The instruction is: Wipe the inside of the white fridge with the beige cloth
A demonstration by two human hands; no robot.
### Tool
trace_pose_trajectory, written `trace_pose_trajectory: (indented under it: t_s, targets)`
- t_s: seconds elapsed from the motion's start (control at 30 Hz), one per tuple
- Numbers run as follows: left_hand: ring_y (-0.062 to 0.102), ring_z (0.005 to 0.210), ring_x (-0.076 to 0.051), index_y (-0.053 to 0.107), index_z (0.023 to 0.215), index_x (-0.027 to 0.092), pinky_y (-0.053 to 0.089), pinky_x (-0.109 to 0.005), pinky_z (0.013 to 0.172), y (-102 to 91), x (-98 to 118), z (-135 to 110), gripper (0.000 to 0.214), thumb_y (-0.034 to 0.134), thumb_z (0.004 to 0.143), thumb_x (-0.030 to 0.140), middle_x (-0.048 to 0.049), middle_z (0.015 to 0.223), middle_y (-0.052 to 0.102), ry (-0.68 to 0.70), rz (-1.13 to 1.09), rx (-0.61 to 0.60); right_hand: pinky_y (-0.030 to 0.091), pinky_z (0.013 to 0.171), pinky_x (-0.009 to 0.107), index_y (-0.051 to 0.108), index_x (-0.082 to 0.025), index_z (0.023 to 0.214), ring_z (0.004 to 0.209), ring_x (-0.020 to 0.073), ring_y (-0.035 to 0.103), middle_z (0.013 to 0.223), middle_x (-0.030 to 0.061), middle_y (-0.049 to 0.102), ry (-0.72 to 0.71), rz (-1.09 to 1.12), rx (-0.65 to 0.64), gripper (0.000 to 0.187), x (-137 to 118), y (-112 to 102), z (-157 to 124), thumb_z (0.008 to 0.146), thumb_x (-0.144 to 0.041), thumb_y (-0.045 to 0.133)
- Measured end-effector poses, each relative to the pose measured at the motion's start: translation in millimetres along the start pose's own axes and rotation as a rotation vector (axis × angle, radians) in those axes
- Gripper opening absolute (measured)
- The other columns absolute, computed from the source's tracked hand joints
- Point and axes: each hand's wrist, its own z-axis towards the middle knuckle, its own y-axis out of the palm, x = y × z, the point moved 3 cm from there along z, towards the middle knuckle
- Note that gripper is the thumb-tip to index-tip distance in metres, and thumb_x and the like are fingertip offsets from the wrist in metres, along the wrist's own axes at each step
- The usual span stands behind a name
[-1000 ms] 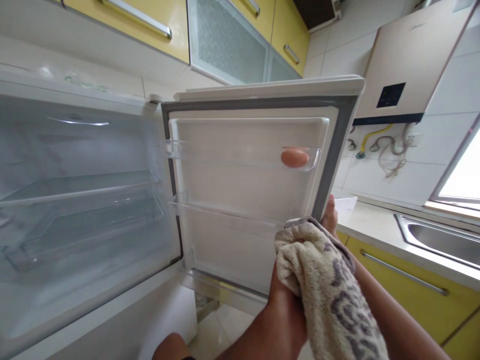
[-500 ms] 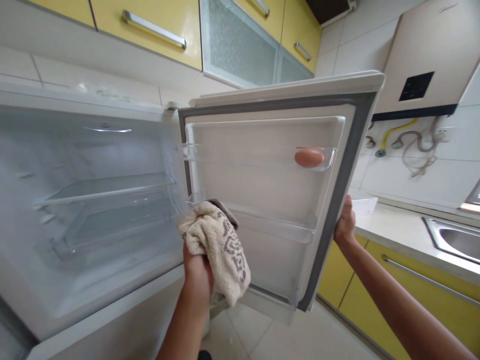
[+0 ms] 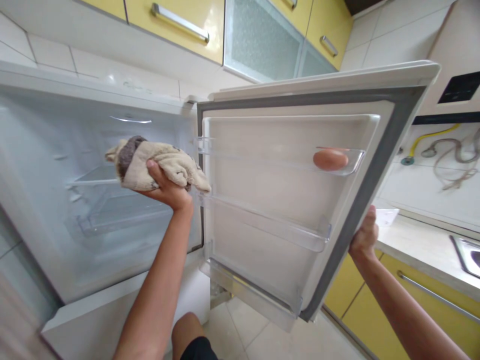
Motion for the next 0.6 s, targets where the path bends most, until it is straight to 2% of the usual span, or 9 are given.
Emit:
trace_pose_trajectory:
  t_s: [0.03, 0.07, 0.1, 0.13, 0.23, 0.3, 0.43, 0.6]
  targets:
    - [0.045, 0.144, -0.023, 0.05, 0.121, 0.023, 0.037, -0.041, 0.12, 1.6, -1, -4, 0.043, 0.044, 0.091, 0.054, -0.0107, 0.141, 0.058, 0.031, 0.017, 0.009, 0.041, 0.061, 0.033, 0.059, -0.019, 0.075, 0.063, 0.0131, 0.047, 0.064, -0.0031, 0.057, 0.005, -0.003, 0.003, 0.084, 2, -1, 1, 0.055, -0.099, 0.049]
    - [0.048, 0.142, -0.022, 0.046, 0.128, 0.02, 0.037, -0.04, 0.12, 2.2, -4, -9, 0.048, 0.048, 0.09, 0.05, -0.0138, 0.145, 0.054, 0.057, 0.058, -0.043, 0.041, 0.061, 0.033, 0.059, -0.019, 0.075, 0.063, 0.0133, 0.047, 0.064, -0.0029, 0.057, 0.007, -0.012, 0.007, 0.083, 3, -1, 2, 0.056, -0.099, 0.049]
    - [0.05, 0.14, -0.023, 0.044, 0.131, 0.018, 0.038, -0.039, 0.119, 2.0, -7, -14, 0.053, 0.053, 0.087, 0.047, -0.0159, 0.144, 0.053, 0.082, 0.125, -0.147, 0.041, 0.062, 0.033, 0.059, -0.019, 0.075, 0.063, 0.0138, 0.048, 0.064, -0.0027, 0.057, 0.005, -0.02, 0.014, 0.082, 4, -2, 2, 0.057, -0.098, 0.049]
    - [0.053, 0.136, -0.024, 0.045, 0.131, 0.017, 0.04, -0.039, 0.117, 2.3, -10, -19, 0.056, 0.058, 0.082, 0.044, -0.0164, 0.141, 0.055, 0.109, 0.211, -0.319, 0.042, 0.062, 0.034, 0.059, -0.019, 0.075, 0.063, 0.0143, 0.048, 0.064, -0.0025, 0.057, 0.002, -0.027, 0.019, 0.081, 3, -2, 2, 0.058, -0.098, 0.049]
    - [0.062, 0.118, -0.027, 0.056, 0.122, 0.019, 0.048, -0.04, 0.106, 6.6, -14, -34, 0.052, 0.065, 0.073, 0.036, -0.0114, 0.123, 0.066, 0.201, 0.466, -1.031, 0.041, 0.061, 0.035, 0.057, -0.02, 0.073, 0.063, 0.0155, 0.049, 0.063, -0.0017, 0.057, 0.001, -0.039, 0.026, 0.079, 0, -1, 0, 0.058, -0.097, 0.048]
    - [0.066, 0.106, -0.028, 0.061, 0.117, 0.021, 0.05, -0.039, 0.097, 12.7, -11, -37, 0.046, 0.064, 0.074, 0.035, -0.0087, 0.114, 0.07, 0.234, 0.586, -1.381, 0.042, 0.06, 0.035, 0.056, -0.02, 0.072, 0.062, 0.0155, 0.048, 0.062, -0.0014, 0.056, 0.007, -0.048, 0.026, 0.08, -3, 0, -2, 0.056, -0.099, 0.048]
    - [0.066, 0.089, -0.024, 0.065, 0.109, 0.022, 0.051, -0.032, 0.08, 37.9, -1, -33, 0.039, 0.062, 0.072, 0.035, -0.0049, 0.097, 0.073, 0.172, 0.694, -1.699, 0.041, 0.057, 0.034, 0.054, -0.021, 0.071, 0.061, 0.0153, 0.047, 0.061, -0.0013, 0.053, 0.015, -0.034, 0.026, 0.08, -7, 1, -3, 0.053, -0.099, 0.048]
    - [0.062, 0.073, -0.018, 0.066, 0.093, 0.022, 0.047, -0.024, 0.062, 57.8, 9, -55, 0.028, 0.059, 0.067, 0.032, 0.0008, 0.082, 0.07, -0.098, 0.593, -2.013, 0.039, 0.054, 0.033, 0.056, -0.02, 0.072, 0.06, 0.0142, 0.046, 0.063, -0.0015, 0.054, 0.004, -0.003, 0.027, 0.082, -5, 2, -1, 0.053, -0.1, 0.048]
